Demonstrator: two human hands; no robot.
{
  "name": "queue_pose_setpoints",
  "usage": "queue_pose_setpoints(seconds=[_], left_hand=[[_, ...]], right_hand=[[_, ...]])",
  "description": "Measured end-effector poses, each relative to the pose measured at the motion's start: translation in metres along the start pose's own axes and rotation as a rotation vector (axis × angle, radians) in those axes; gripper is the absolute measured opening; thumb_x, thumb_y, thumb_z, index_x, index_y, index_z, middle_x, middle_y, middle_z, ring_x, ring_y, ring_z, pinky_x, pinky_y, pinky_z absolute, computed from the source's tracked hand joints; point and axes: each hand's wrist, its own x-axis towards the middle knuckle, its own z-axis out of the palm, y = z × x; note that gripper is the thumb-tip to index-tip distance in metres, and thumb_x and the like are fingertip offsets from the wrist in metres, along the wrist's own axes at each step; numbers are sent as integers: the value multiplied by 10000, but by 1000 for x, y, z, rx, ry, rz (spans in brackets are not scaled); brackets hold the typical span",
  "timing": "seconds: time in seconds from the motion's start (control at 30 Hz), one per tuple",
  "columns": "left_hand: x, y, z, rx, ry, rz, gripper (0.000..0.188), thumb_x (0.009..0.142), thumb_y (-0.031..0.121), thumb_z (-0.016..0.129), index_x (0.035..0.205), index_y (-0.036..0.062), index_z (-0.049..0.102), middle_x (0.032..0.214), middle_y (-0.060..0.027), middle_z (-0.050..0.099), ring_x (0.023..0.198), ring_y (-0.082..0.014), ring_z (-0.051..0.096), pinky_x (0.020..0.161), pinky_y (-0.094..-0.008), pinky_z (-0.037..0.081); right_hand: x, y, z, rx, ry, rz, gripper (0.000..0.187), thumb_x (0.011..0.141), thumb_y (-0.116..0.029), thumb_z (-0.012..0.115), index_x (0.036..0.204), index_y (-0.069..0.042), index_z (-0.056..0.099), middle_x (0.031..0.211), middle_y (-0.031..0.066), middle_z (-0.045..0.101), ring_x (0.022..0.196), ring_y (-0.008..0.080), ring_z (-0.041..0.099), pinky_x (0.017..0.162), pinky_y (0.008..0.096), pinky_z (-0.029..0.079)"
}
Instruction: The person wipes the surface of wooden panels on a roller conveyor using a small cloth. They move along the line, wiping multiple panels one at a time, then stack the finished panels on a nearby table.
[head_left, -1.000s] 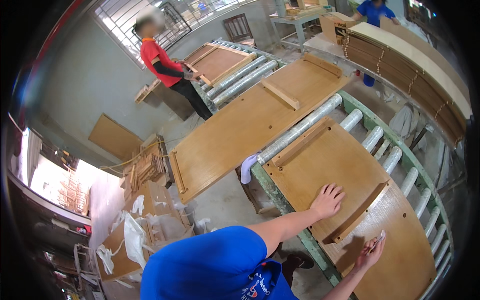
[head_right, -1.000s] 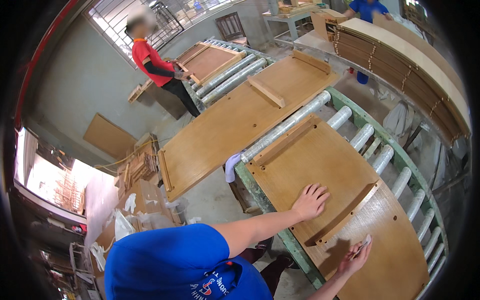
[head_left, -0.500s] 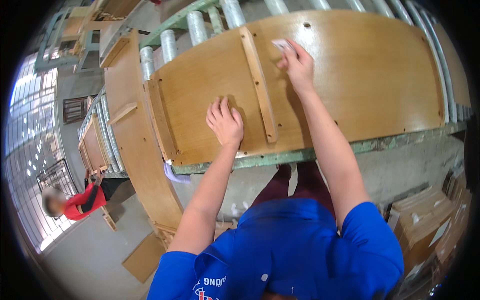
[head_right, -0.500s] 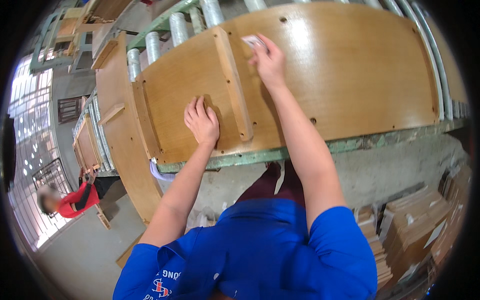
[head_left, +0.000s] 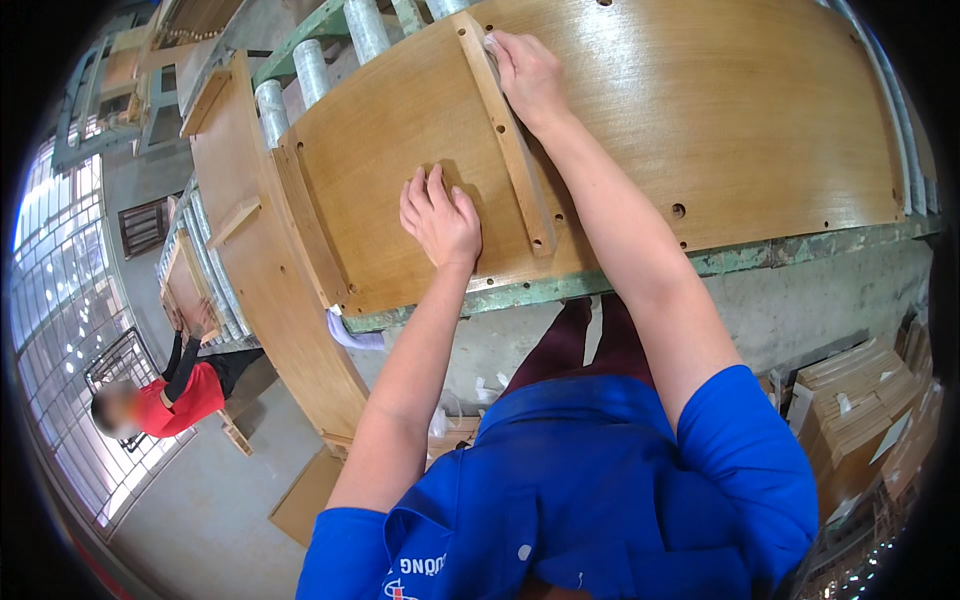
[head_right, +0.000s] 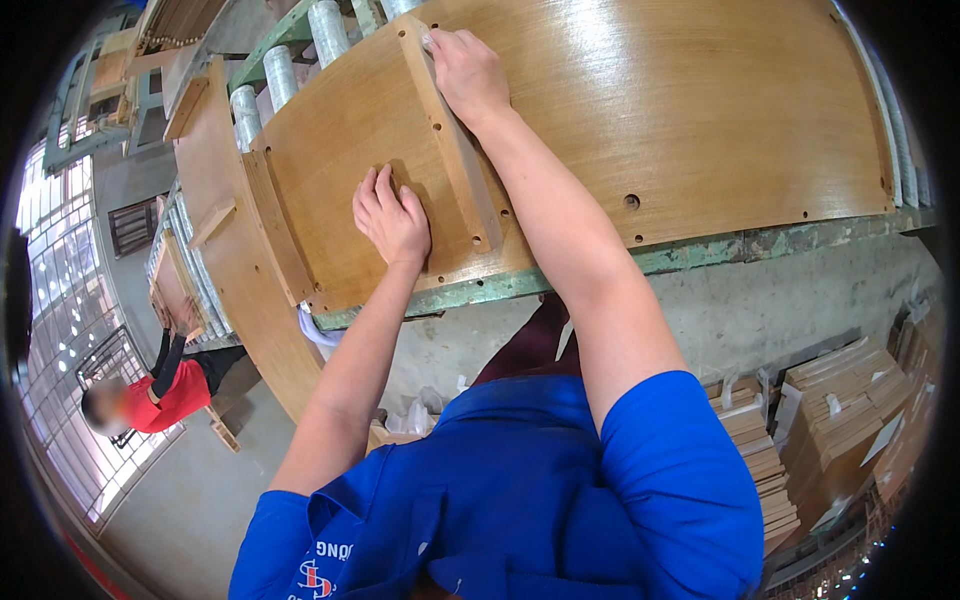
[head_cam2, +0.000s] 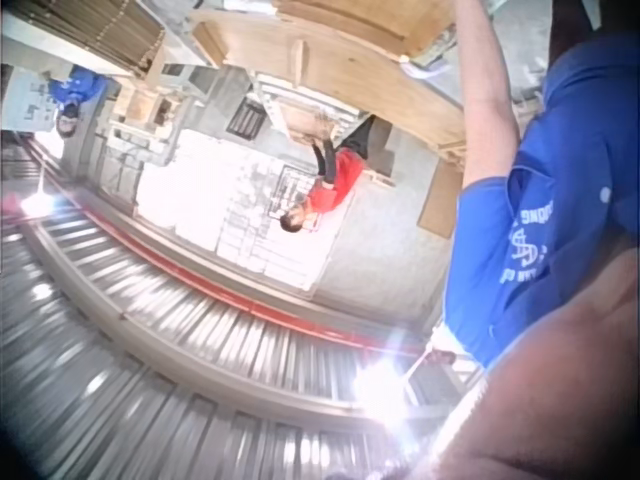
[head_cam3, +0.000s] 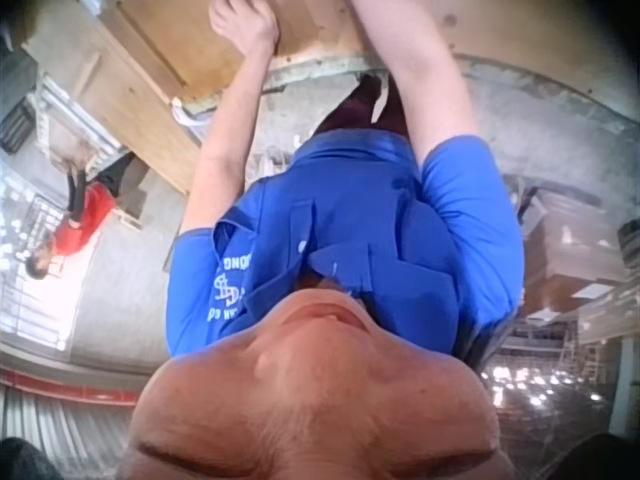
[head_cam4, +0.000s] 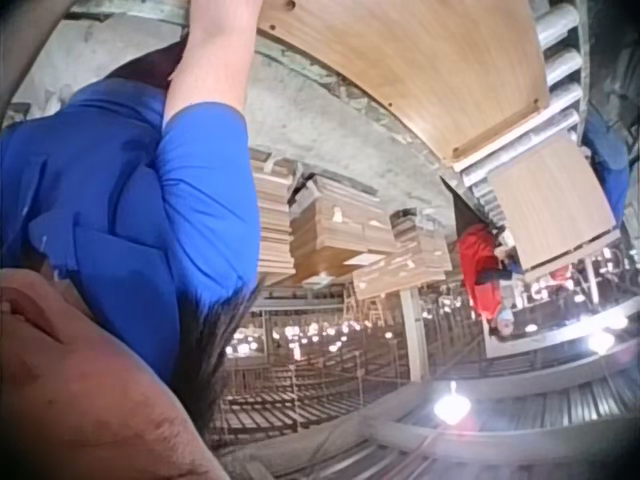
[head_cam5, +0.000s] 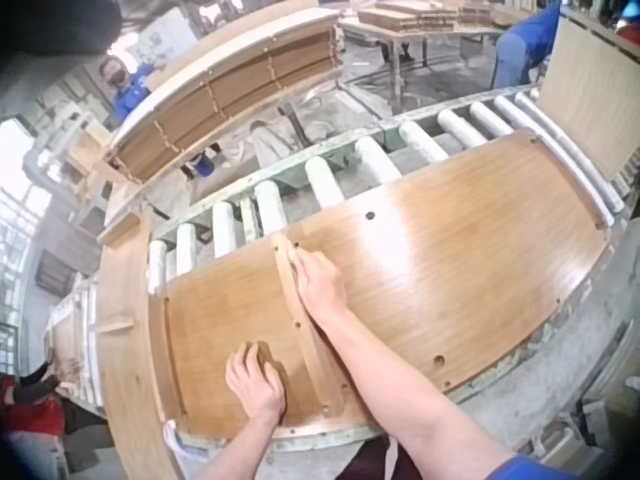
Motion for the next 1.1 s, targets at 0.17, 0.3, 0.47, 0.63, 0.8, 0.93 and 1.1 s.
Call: queue_pose_setpoints(seconds=[0.17, 0.3, 0.47, 0.63, 0.8, 0.93, 1.1], left_hand=[[0, 1, 0, 12, 29, 6, 360, 800, 196, 509, 1147, 99, 512, 1206, -114, 457, 1141, -319, 375, 977, -442, 266], [0, 1, 4, -18, 48, 18, 374, 792, 208, 505, 1148, 93, 509, 1214, -130, 453, 1154, -330, 360, 980, -464, 254], [-2, 3, 3, -12, 58, 32, 366, 798, 212, 504, 1142, 87, 513, 1207, -123, 459, 1151, -325, 368, 975, -459, 263], [-5, 0, -6, -21, 73, 27, 348, 806, 201, 497, 1130, 78, 519, 1201, -132, 461, 1139, -324, 381, 972, -449, 281], [-4, 3, -19, -9, 94, 19, 346, 806, 197, 502, 1135, 90, 509, 1189, -131, 467, 1135, -318, 389, 975, -448, 282], [-1, 7, -30, -78, 96, -1, 370, 800, 220, 509, 1149, 96, 512, 1214, -126, 466, 1162, -321, 375, 978, -476, 272], [-2, 9, -33, -90, 95, -22, 378, 796, 239, 506, 1150, 105, 518, 1224, -115, 464, 1169, -313, 371, 974, -474, 273]], right_hand=[[-25, -11, -23, 15, -8, -34, 121, 825, -124, 535, 897, -63, 610, 802, 104, 606, 738, 285, 585, 650, 368, 478], [-53, -26, -49, 25, -26, -12, 102, 819, -105, 542, 884, -63, 607, 780, 102, 600, 722, 281, 584, 625, 358, 477], [-97, -41, -84, -3, -28, -45, 76, 813, -72, 548, 876, -52, 586, 743, 106, 574, 692, 287, 572, 608, 370, 468], [-137, -58, -108, 131, -76, 88, 129, 834, -72, 534, 930, -29, 610, 819, 143, 596, 727, 286, 584, 632, 338, 473], [-147, -49, -128, 1106, -37, 902, 282, 930, -115, 414, 1194, -30, 461, 740, 45, 524, 556, 87, 464, 502, 246, 447], [-131, -28, -144, 1464, -115, 1074, 237, 939, -147, 399, 1132, -44, 492, 822, 74, 564, 622, 132, 518, 540, 270, 481], [-114, -15, -146, 1333, -187, 1044, 194, 923, -131, 421, 1068, -42, 515, 957, 130, 612, 768, 202, 619, 579, 280, 526]])
